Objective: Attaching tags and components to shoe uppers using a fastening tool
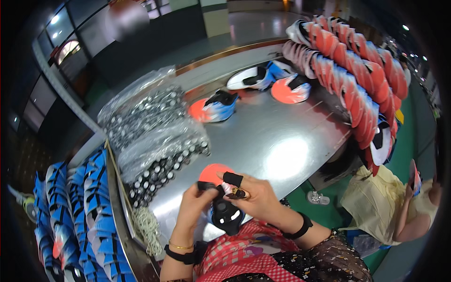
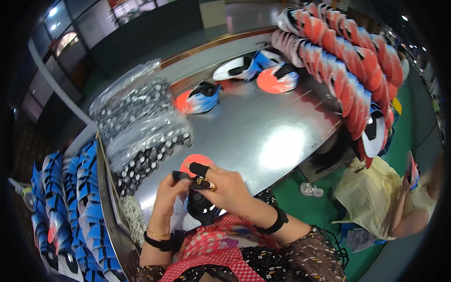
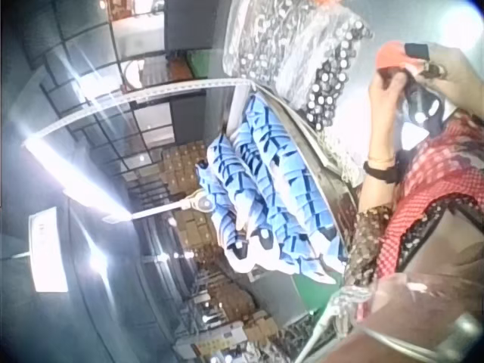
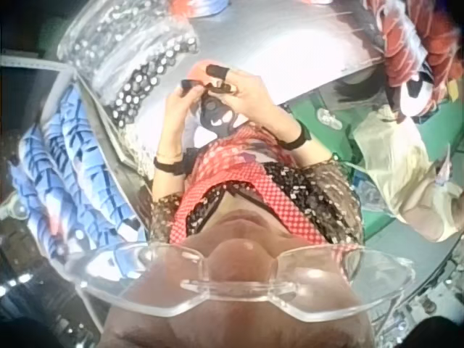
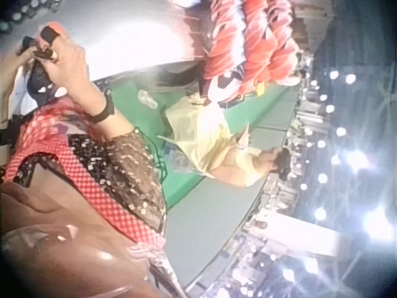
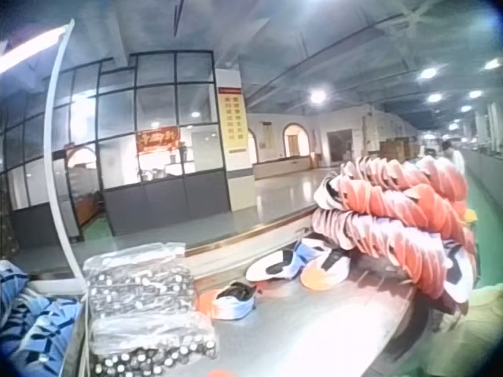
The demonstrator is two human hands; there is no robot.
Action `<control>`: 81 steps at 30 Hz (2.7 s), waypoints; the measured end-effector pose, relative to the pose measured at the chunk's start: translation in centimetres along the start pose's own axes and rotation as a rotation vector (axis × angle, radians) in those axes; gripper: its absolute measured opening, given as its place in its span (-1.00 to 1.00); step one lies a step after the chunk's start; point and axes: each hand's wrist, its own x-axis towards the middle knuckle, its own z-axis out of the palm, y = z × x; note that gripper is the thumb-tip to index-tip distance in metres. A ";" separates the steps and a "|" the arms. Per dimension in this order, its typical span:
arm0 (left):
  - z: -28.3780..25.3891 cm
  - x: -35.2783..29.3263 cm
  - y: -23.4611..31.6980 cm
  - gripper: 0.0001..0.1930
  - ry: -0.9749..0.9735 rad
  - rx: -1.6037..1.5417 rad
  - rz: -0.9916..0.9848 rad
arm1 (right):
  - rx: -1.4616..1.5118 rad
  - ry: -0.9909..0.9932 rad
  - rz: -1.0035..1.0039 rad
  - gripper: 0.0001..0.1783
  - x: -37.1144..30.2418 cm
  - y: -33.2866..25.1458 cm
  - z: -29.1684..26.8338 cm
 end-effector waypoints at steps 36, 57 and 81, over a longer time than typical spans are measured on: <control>1.0 -3.1 -2.1 -0.81 0.079 0.957 0.820 | -0.057 -0.183 0.109 -0.79 0.4 0.4 0.7; -0.7 0.0 2.8 -0.85 0.138 0.996 0.990 | -0.228 0.042 -0.232 -0.63 2.0 0.7 2.6; -2.4 0.4 5.3 -0.82 0.166 1.065 1.175 | 0.056 -0.054 0.049 -0.65 4.4 -1.6 0.7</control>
